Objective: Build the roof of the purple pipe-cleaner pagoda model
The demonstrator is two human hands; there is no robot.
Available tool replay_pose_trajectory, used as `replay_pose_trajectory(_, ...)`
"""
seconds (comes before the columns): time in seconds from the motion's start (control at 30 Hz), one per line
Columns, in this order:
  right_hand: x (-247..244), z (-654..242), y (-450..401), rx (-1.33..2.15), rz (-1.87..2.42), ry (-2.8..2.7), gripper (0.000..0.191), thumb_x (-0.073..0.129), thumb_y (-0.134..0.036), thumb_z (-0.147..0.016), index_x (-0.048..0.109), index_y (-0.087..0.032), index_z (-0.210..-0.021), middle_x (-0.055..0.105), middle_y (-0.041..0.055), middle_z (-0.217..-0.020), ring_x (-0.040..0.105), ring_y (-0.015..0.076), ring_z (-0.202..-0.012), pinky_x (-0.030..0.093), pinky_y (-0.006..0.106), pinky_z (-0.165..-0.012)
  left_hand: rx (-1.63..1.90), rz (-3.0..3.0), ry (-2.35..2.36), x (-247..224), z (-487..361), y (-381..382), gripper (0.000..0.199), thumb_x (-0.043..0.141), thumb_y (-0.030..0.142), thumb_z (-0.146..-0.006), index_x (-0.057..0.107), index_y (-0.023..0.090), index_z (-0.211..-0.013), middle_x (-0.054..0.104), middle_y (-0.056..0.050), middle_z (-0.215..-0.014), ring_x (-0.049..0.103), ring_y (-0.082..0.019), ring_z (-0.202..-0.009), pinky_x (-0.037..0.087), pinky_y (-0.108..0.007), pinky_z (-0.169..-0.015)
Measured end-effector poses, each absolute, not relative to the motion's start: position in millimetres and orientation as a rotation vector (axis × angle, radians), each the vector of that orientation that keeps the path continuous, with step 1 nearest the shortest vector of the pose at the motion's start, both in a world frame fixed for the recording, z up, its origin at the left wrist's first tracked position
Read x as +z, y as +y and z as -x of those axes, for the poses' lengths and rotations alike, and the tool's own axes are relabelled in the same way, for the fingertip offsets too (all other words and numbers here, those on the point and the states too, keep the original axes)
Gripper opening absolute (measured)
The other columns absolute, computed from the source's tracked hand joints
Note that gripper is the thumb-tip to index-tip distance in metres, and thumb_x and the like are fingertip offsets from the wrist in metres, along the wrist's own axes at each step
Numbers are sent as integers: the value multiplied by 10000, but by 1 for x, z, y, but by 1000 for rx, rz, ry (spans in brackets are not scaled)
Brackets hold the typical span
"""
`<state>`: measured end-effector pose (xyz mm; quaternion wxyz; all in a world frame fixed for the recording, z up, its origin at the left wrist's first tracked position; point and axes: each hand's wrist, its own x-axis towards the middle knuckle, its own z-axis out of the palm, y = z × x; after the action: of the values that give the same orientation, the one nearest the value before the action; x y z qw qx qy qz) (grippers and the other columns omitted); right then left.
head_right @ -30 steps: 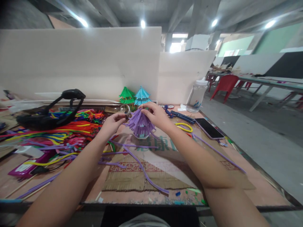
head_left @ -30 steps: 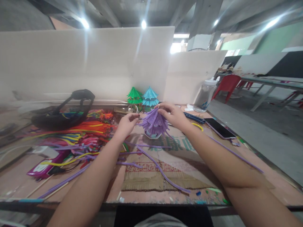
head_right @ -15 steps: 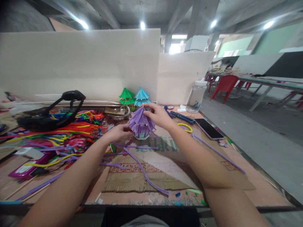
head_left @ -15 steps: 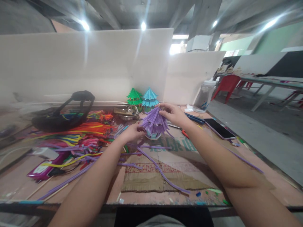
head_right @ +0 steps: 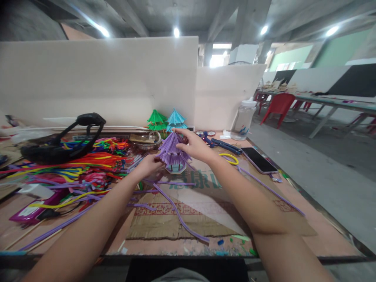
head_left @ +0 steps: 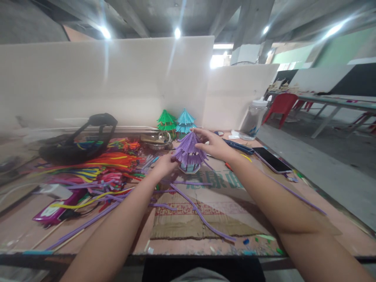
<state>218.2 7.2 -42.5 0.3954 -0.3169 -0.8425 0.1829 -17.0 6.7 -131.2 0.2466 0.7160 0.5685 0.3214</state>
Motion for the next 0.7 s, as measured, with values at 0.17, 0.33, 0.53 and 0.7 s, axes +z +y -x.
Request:
replay_pose_trajectory(0.17,-46,-214,10,458,862,-2066,551,625,-215,-786,571,-238,-1333,637,50,-1285,587,165,-834,503,380,-851,874,-1954,1546,-131,16,7,191,616,302,-713,729,161,-776,703,-19,-661,669,-214,-712,501,-245,-619)
replay_pose_trajectory(0.33,-44,-213,8,511,844,-2016,407,561,-287,-867,622,-207,-1262,675,55,-1211,607,162,-852,490,348,-836,859,-1980,1557,-131,17,7,184,606,300,-724,729,165,-750,707,-28,-656,676,-219,-706,505,-253,-624)
replay_pose_trajectory(0.53,-40,-213,4,508,899,-1962,297,588,-321,-853,691,-182,-1094,715,51,-1023,616,165,-810,479,331,-791,856,-2004,1530,-130,17,7,232,611,336,-736,749,163,-808,744,-37,-753,684,-246,-813,521,-275,-691)
replay_pose_trajectory(0.7,-35,-213,-2,420,858,-2010,234,600,-312,-840,694,-178,-1008,707,49,-987,582,149,-746,456,314,-731,880,-2017,1488,-125,15,3,240,614,327,-731,761,168,-834,756,-34,-780,684,-257,-832,522,-277,-691)
